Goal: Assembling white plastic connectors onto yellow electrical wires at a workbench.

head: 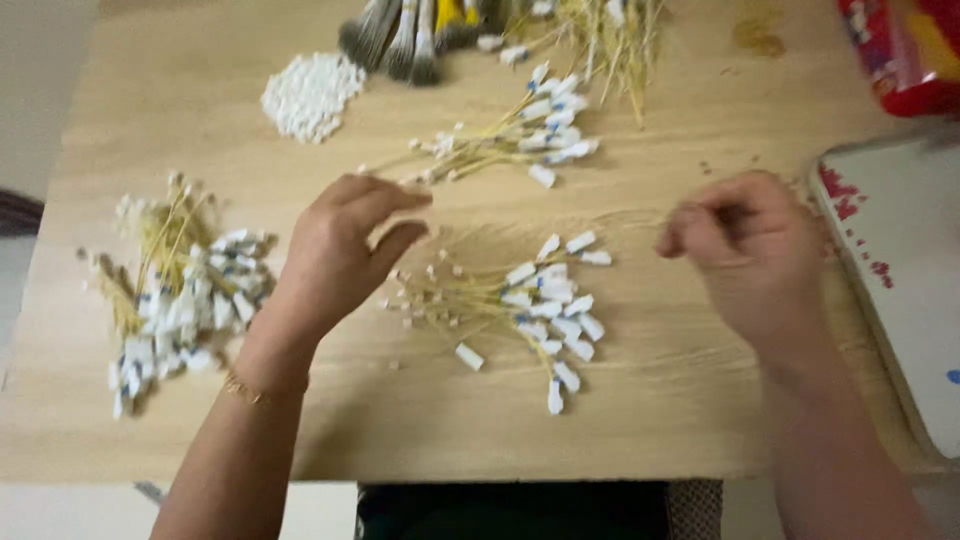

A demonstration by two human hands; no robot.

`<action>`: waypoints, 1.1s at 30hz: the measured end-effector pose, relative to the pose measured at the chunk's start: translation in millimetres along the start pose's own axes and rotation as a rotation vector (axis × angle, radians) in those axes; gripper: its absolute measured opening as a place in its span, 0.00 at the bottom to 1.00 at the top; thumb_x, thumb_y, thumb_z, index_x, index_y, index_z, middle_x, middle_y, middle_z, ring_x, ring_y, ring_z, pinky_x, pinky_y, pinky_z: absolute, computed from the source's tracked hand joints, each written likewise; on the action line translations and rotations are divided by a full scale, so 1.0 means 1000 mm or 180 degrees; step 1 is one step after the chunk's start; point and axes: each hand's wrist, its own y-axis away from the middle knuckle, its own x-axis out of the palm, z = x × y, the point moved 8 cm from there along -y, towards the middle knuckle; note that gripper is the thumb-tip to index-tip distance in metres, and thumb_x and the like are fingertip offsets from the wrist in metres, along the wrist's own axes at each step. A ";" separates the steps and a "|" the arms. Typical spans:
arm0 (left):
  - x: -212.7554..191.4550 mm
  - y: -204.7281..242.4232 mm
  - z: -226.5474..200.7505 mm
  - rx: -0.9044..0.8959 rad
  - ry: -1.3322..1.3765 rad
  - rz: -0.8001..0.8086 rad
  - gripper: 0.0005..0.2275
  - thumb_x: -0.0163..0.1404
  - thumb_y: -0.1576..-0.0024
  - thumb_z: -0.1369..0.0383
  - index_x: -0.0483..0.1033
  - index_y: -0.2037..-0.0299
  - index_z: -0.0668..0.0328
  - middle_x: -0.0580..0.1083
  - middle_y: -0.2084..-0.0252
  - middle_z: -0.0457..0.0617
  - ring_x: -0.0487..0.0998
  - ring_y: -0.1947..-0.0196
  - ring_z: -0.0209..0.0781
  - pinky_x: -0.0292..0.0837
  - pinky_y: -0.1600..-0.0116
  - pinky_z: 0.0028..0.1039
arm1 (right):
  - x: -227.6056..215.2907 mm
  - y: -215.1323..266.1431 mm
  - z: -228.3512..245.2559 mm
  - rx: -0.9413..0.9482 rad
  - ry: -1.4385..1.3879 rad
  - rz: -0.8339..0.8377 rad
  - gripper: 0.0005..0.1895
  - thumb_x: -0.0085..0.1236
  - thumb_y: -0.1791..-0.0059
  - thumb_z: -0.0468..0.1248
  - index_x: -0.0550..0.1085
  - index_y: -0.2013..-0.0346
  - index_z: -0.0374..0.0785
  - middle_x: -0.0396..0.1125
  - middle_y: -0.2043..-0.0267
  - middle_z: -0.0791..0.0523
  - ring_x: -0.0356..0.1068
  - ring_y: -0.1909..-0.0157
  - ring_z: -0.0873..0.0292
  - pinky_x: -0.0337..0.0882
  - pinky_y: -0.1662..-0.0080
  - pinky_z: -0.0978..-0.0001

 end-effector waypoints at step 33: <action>-0.034 0.085 0.003 -0.0407 0.0065 -0.0274 0.07 0.60 0.46 0.74 0.81 0.60 0.54 0.77 0.60 0.50 0.80 0.53 0.54 0.72 0.49 0.43 | 0.194 0.011 0.002 -0.0794 0.3420 0.2493 0.49 0.76 0.65 0.56 0.66 0.40 0.33 0.65 0.48 0.45 0.65 0.41 0.40 0.58 0.36 0.43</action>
